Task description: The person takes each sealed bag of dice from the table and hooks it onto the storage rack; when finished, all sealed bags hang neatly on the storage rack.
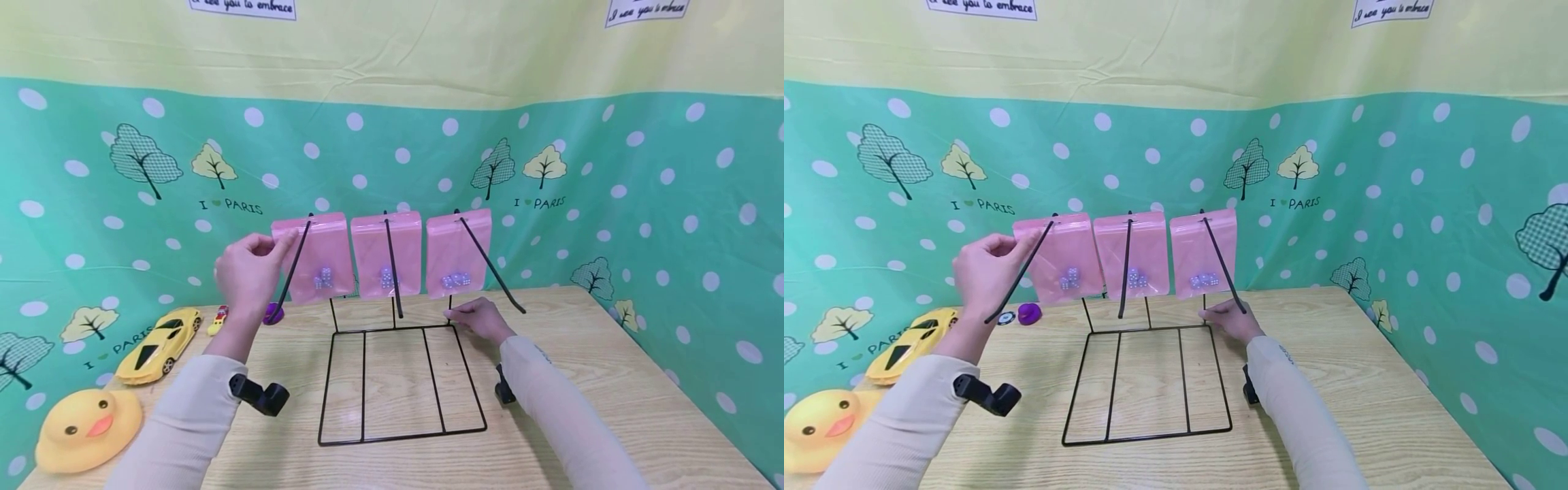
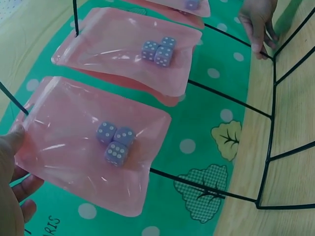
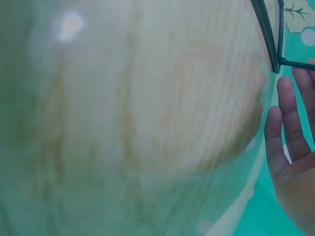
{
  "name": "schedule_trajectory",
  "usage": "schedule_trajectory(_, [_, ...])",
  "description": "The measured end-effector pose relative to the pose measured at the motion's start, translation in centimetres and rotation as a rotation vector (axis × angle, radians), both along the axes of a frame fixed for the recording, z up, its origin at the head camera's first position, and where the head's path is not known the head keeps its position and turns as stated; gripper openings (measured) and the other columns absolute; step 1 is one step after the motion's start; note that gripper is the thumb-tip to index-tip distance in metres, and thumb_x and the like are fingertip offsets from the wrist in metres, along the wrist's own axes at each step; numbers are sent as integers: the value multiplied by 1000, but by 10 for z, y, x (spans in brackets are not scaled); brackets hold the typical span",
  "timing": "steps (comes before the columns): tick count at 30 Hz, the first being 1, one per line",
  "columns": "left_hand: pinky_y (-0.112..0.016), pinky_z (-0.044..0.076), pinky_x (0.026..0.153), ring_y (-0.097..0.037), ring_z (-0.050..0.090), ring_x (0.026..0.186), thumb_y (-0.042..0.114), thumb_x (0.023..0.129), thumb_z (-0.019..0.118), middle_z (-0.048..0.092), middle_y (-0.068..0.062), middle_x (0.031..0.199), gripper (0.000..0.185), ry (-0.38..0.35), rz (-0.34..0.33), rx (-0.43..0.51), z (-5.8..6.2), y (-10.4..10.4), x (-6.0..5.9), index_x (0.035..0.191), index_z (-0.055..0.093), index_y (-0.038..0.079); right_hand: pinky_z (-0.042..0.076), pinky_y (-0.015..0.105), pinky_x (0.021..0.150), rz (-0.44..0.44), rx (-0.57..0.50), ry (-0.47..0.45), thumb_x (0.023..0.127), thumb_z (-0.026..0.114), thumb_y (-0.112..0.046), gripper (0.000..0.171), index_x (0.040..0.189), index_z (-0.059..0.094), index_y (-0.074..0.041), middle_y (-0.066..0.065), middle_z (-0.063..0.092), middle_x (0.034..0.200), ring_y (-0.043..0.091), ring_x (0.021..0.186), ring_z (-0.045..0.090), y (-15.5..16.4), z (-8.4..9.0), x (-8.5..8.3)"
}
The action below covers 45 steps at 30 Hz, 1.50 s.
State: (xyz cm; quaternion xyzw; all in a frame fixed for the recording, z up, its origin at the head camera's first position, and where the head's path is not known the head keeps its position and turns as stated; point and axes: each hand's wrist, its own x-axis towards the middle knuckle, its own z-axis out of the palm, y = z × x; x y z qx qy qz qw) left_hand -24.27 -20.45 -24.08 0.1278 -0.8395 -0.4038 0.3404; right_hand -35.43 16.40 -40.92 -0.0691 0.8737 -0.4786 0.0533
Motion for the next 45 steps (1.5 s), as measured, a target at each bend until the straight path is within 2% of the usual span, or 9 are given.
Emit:
schedule_trajectory(4, [-38,42,86,-23,62,85,71,86,66,76,-11,99,67,-9,-9,29,-3,0,1,105,77,8,49,29,69,13,-7,17,95,74,-35,32,107,80,-6,5,65,66,16,74,66,1,-2,0])
schedule_trajectory(8, [-34,42,80,-21,62,83,72,86,66,75,-12,98,68,-5,-18,42,-6,-1,2,106,77,8,48,30,65,29,-8,35,96,73,-32,30,107,79,-5,9,67,70,19,71,63,0,-1,2])
schedule_trajectory(12, [-33,42,78,-22,61,82,72,85,66,74,-13,97,69,-10,-30,46,-9,-2,2,106,77,7,55,32,69,55,41,65,97,72,-29,30,111,77,-3,7,75,95,18,80,68,0,0,4])
schedule_trajectory(16, [-33,42,79,-23,60,84,72,85,66,73,-14,98,72,-24,-42,53,-11,-3,3,107,76,5,59,35,76,80,91,80,97,72,-29,32,116,74,-4,8,74,105,18,86,70,1,2,8])
schedule_trajectory(28, [-32,43,73,-20,61,84,70,89,62,73,-15,101,70,-53,-67,53,-14,-9,3,113,75,6,54,47,95,112,208,146,99,68,-25,30,119,73,-4,13,73,117,32,109,67,12,23,10])
schedule_trajectory(34, [-33,41,68,-18,58,77,69,94,55,74,-14,101,67,-71,-75,51,-17,-14,6,114,74,7,53,49,96,126,213,132,102,65,-23,33,124,69,0,18,69,123,35,112,64,21,34,11])
schedule_trajectory(37, [-33,41,71,-23,60,82,65,100,48,74,-16,104,65,-66,-77,58,-21,-16,7,114,72,6,52,50,97,129,201,125,102,63,-21,35,128,66,4,20,67,124,36,113,63,24,39,13])
schedule_trajectory(41, [-35,41,75,-30,63,96,53,107,40,73,-19,109,58,-67,-78,58,-26,-21,7,119,70,5,52,50,97,96,243,165,102,63,-22,35,128,66,2,19,68,124,35,112,63,26,46,20])
schedule_trajectory(45, [-37,43,75,-32,62,96,45,108,38,72,-19,111,53,-93,-88,0,-34,-28,8,121,69,4,53,49,93,39,305,237,102,62,-22,31,125,70,-2,17,69,121,34,111,64,29,53,29])
